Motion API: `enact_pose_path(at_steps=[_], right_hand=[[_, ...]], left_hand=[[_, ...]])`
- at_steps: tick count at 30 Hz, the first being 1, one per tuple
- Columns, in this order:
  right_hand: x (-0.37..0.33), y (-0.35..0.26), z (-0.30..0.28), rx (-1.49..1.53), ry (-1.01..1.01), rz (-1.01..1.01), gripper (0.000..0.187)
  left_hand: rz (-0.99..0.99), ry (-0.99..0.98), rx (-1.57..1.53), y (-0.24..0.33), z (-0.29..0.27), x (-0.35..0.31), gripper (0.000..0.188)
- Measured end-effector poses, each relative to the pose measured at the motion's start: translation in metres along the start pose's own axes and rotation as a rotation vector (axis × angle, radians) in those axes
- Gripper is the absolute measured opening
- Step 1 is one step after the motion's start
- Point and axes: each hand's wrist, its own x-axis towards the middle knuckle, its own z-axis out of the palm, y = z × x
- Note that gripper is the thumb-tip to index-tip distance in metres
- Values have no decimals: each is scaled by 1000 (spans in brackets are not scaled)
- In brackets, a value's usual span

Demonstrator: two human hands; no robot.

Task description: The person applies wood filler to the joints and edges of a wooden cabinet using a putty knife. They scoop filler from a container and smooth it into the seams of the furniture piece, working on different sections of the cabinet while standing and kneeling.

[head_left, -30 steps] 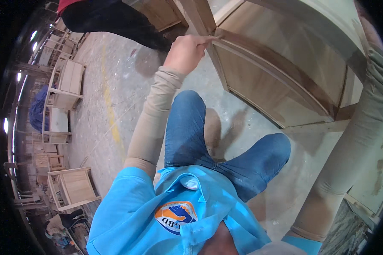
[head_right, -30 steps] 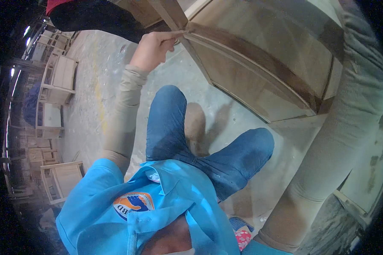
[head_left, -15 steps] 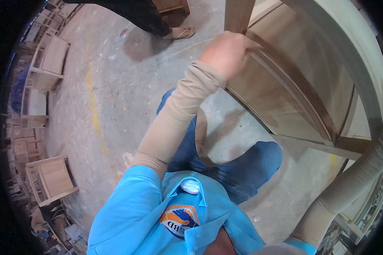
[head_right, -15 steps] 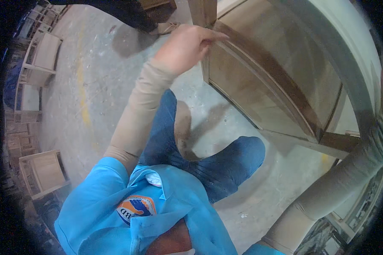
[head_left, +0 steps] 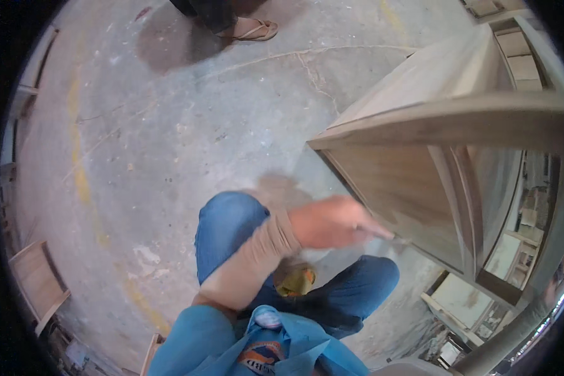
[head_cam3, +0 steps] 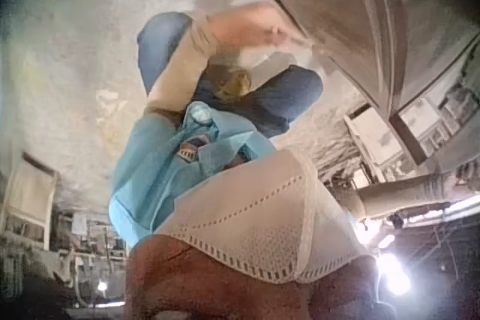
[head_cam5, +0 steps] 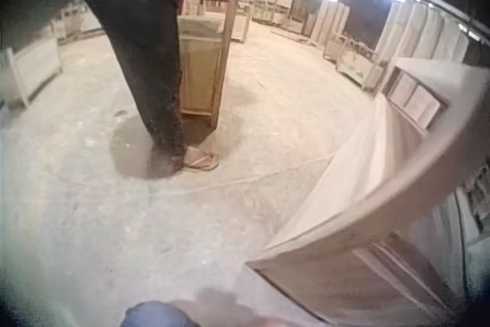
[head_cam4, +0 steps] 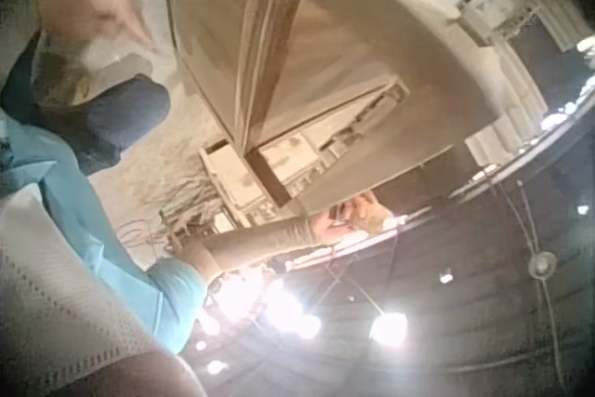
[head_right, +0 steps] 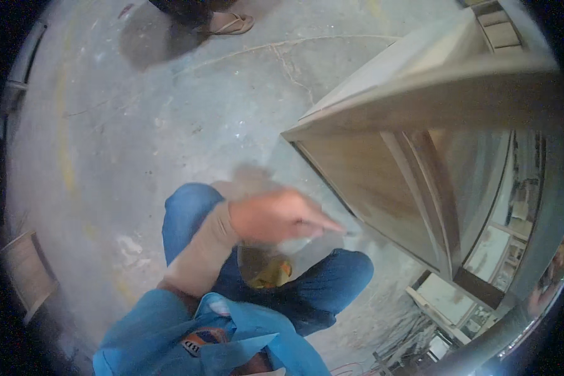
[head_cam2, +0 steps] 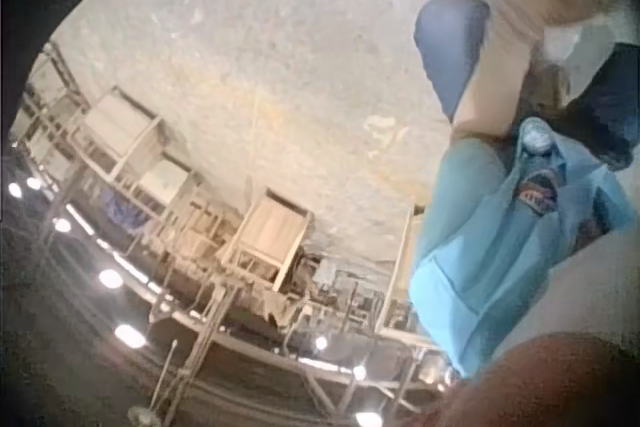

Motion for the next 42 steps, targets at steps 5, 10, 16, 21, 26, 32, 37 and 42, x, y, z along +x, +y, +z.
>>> enact_pose_path(at_steps=[5, 10, 16, 21, 26, 32, 37, 42], right_hand=[[4, -6, -37, -372, 221, -21, 33], [-2, -11, -60, -322, 257, -6, 34], [-4, -9, -69, -109, 261, -32, 38], [-7, 47, 50, 428, 160, 78, 45], [1, 39, 46, 741, 26, 145, 31], [10, 50, 44, 805, 15, 166, 33], [19, 51, 49, 763, 59, 256, 42], [24, 41, 63, 824, 123, 247, 42]], left_hand=[[28, 61, 171, 8, -8, -9, 28], [-51, 160, 267, 9, -14, -6, 29], [-373, 33, 378, 50, -18, -22, 32], [-656, 181, 250, 93, -25, -17, 34], [-673, 427, 282, 68, -2, -48, 37], [-1012, 573, 181, 31, 14, -105, 37], [-1087, 836, -179, 89, 38, -124, 34], [-1104, 790, -114, 205, 26, -120, 32]])
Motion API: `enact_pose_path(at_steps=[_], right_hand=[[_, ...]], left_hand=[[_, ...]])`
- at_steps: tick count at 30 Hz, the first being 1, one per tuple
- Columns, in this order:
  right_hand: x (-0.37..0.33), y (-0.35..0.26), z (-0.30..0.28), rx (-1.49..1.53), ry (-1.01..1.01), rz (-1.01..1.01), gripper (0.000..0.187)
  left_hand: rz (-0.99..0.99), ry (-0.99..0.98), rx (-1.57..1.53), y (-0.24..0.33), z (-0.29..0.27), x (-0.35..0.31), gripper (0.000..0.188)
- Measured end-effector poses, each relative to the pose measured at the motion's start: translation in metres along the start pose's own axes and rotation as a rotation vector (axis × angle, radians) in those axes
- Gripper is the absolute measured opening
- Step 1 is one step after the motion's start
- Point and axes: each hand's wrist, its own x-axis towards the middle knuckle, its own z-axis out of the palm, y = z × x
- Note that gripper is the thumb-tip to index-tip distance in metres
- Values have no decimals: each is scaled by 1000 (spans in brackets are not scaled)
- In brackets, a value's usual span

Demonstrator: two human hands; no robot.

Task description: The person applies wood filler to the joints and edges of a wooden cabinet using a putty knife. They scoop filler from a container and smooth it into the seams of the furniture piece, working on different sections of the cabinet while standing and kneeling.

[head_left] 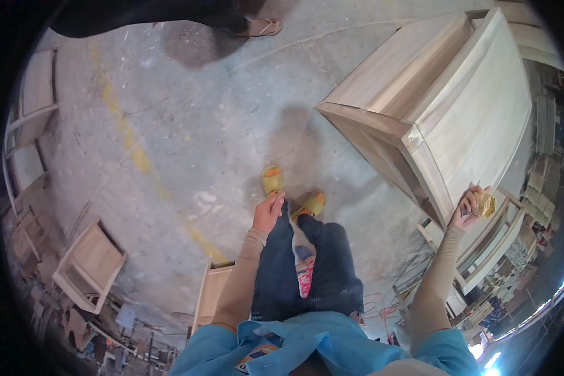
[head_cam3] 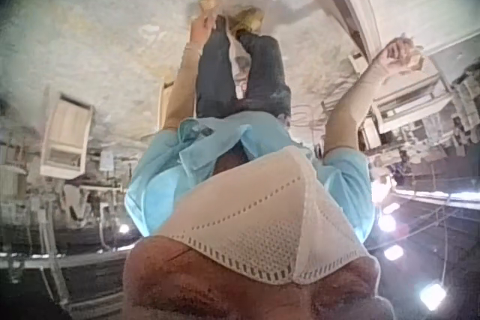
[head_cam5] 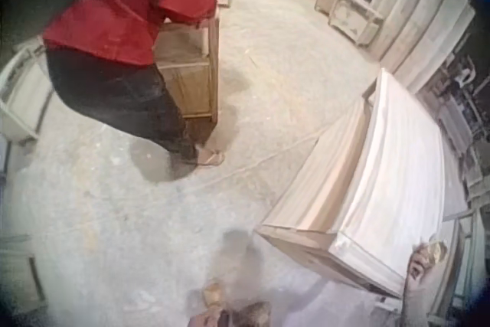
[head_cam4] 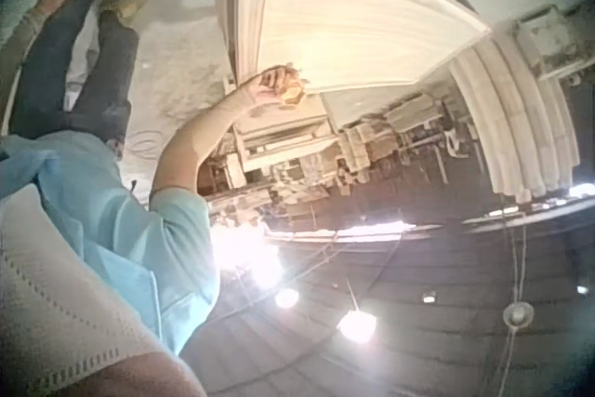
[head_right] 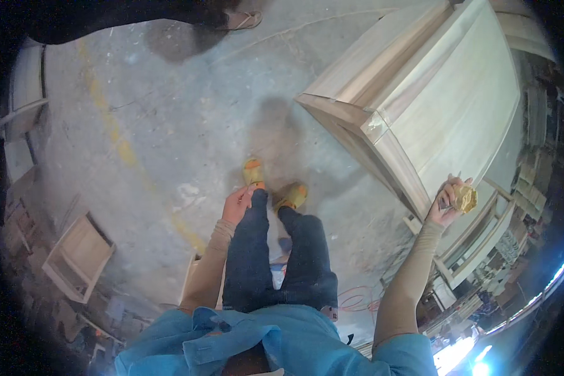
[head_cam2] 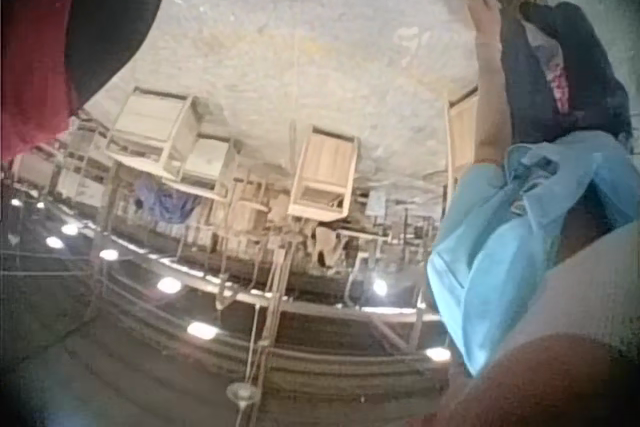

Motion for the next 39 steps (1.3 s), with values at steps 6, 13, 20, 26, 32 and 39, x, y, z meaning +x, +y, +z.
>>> enact_pose_path(at_steps=[6, 13, 20, 26, 32, 39], right_hand=[[2, 6, 10, -5, 79, -76, 43], [11, -3, 4, -23, 167, 17, 42], [34, -8, 31, -206, 357, 122, 34], [77, 30, 77, -106, 594, 81, 36], [80, 68, 96, -213, 560, 92, 38], [63, 94, 123, -243, 509, 223, 38]], left_hand=[[-74, -37, 154, 59, -40, -28, 32], [-48, -52, 297, 142, -38, 18, 35], [-17, -112, 299, 225, -19, 66, 35], [-12, -145, 311, 279, -19, 83, 36], [4, -223, 383, 315, -20, 104, 33], [54, -323, 480, 356, -19, 122, 25]])
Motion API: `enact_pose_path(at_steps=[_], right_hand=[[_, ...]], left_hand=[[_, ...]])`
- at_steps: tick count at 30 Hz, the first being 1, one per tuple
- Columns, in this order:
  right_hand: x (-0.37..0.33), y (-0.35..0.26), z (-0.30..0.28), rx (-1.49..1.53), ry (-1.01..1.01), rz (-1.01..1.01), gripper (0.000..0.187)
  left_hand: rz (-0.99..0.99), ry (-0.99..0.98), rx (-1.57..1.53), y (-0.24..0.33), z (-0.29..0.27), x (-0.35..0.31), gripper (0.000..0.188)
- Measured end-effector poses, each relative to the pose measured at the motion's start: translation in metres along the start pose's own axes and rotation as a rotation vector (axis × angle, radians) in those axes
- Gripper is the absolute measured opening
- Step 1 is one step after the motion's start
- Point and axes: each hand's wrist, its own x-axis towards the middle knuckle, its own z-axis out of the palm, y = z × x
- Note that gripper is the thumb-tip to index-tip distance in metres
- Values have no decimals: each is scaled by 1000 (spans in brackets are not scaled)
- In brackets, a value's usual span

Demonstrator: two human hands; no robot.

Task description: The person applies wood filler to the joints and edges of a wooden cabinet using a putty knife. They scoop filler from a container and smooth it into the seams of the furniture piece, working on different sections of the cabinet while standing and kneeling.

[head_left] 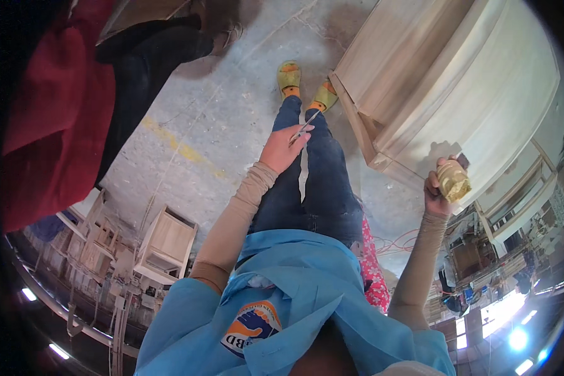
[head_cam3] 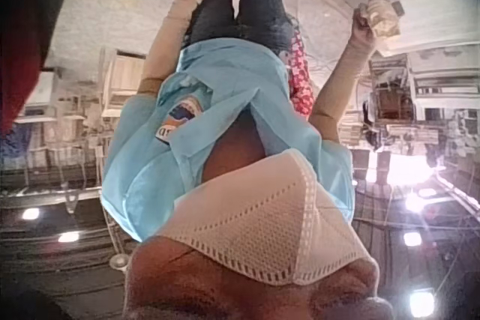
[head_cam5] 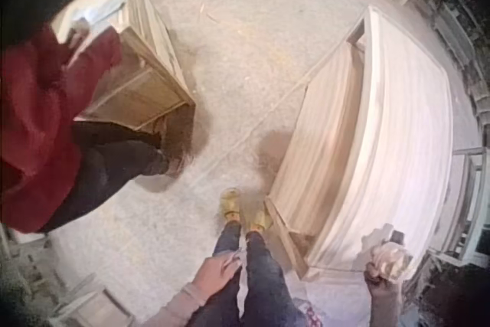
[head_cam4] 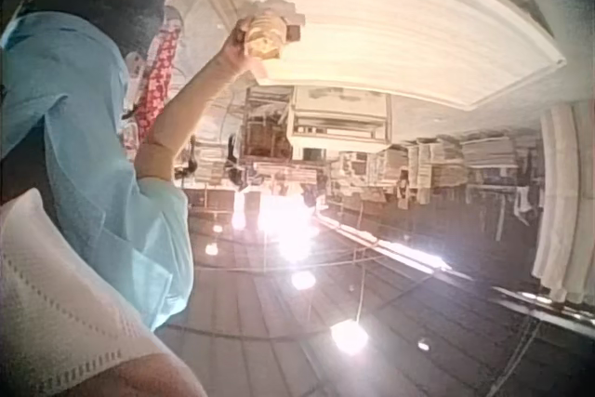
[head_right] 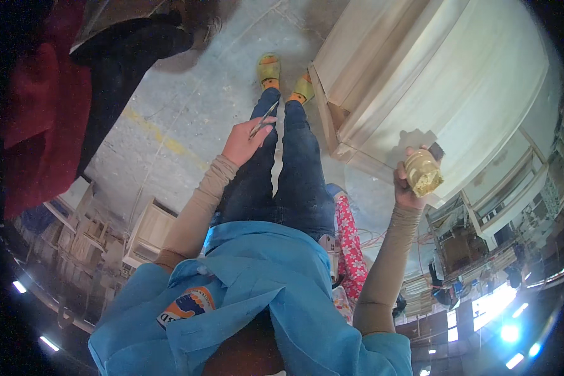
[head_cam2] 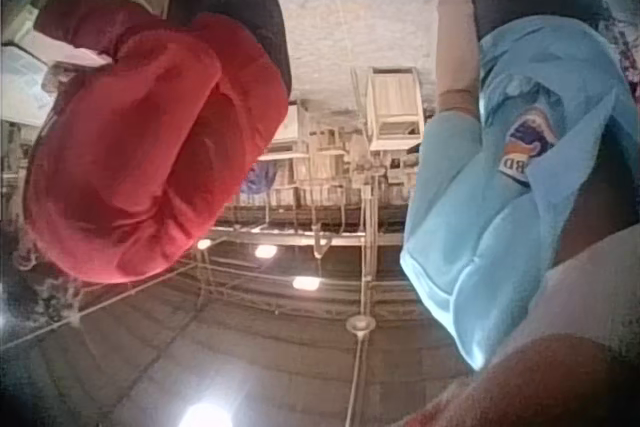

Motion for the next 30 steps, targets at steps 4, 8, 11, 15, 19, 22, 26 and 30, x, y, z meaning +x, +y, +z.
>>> enact_pose_path(at_steps=[4, 8, 11, 15, 19, 22, 26, 30], right_hand=[[-16, 38, 25, -142, 425, -85, 37], [-34, 64, 38, 28, 138, 206, 45], [-52, 83, 57, 77, 123, 285, 48], [-61, 98, 50, 173, -82, 368, 50], [-66, 93, 37, 105, -8, 301, 50], [-57, 70, 6, 82, 8, 154, 50], [-39, 25, -13, 114, 204, -120, 40], [-12, -5, -44, 224, -28, -212, 37]], left_hand=[[186, -49, -49, 22, -6, -7, 24], [263, -168, -98, 66, -6, -27, 22], [275, -242, -65, 90, -7, -39, 21], [464, -122, 3, 79, 3, -39, 25], [444, -32, 422, 61, 0, -6, 29], [522, -93, 648, 55, -4, 42, 28], [742, -210, 802, 35, 23, 98, 30], [870, -276, 1017, 20, 53, 138, 28]])
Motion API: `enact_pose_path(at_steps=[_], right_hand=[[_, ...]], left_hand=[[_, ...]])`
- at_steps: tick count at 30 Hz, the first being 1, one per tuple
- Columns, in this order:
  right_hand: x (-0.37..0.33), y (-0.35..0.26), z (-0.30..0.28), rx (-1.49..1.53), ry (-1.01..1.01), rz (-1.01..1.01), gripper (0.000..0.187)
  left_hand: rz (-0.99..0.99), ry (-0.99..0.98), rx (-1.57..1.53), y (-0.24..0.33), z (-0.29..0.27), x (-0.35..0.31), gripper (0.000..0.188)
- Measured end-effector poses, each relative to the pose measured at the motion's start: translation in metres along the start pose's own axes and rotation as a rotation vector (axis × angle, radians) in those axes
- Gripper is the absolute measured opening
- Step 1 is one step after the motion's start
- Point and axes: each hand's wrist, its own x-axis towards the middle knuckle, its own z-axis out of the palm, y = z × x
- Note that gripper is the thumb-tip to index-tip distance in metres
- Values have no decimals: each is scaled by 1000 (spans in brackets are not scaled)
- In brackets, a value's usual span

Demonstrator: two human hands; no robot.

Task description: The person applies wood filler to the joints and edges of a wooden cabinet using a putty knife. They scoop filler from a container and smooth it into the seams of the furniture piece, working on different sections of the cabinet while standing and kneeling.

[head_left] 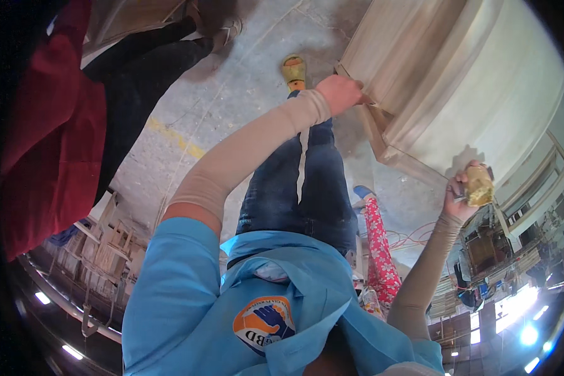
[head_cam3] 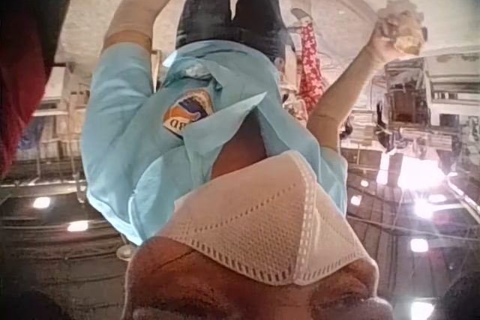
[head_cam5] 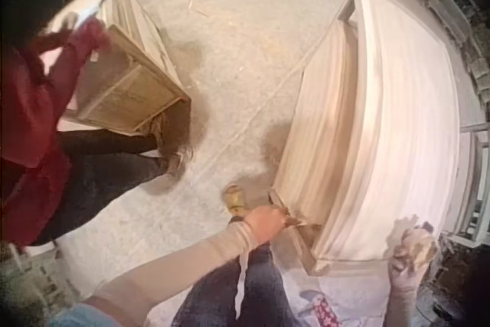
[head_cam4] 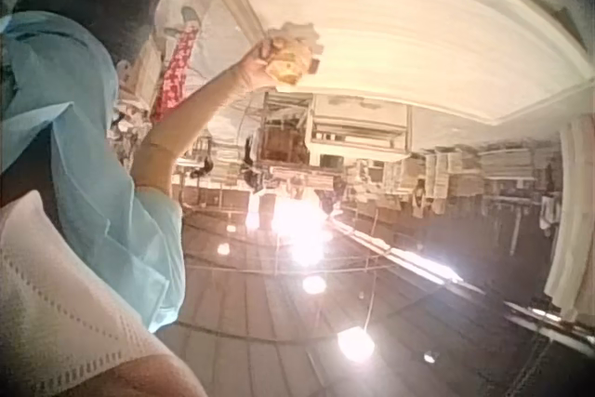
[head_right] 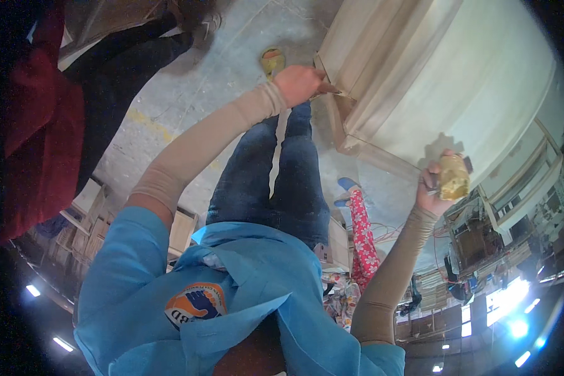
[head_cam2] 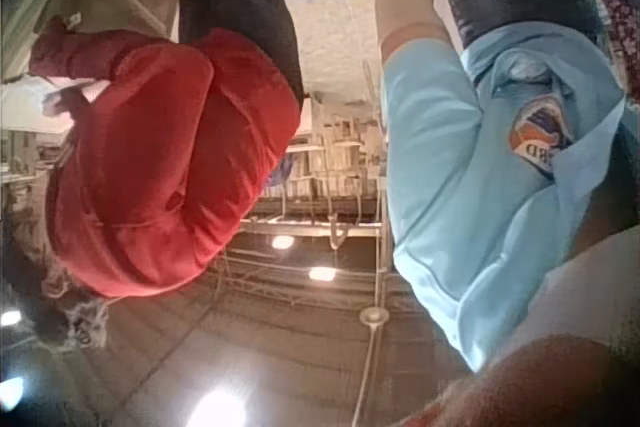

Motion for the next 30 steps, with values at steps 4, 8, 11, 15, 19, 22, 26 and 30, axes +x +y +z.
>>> enact_pose_path(at_steps=[4, 8, 11, 15, 19, 22, 26, 30], right_hand=[[18, 6, -4, 26, 29, 52, 32], [23, 9, -12, 74, -65, 81, 33], [28, 3, -25, 138, -111, 138, 34], [30, 2, -31, 163, -149, 138, 32], [30, 2, -32, 203, -172, 151, 31], [31, 3, -32, 242, -196, 175, 31], [30, 4, -32, 243, -162, 171, 31], [29, 7, -26, 186, -165, 150, 32]], left_hand=[[49, -67, 26, -8, 19, 17, 25], [67, -108, 34, -9, 19, 26, 16], [80, -111, 19, -6, 11, 30, 15], [93, -101, 40, -11, 25, 31, 15], [123, -70, 22, -14, 24, 29, 15], [145, -109, 62, -13, 25, 34, 14], [256, -82, 142, -11, 26, 40, 14], [293, -86, 163, -14, 22, 39, 13]])
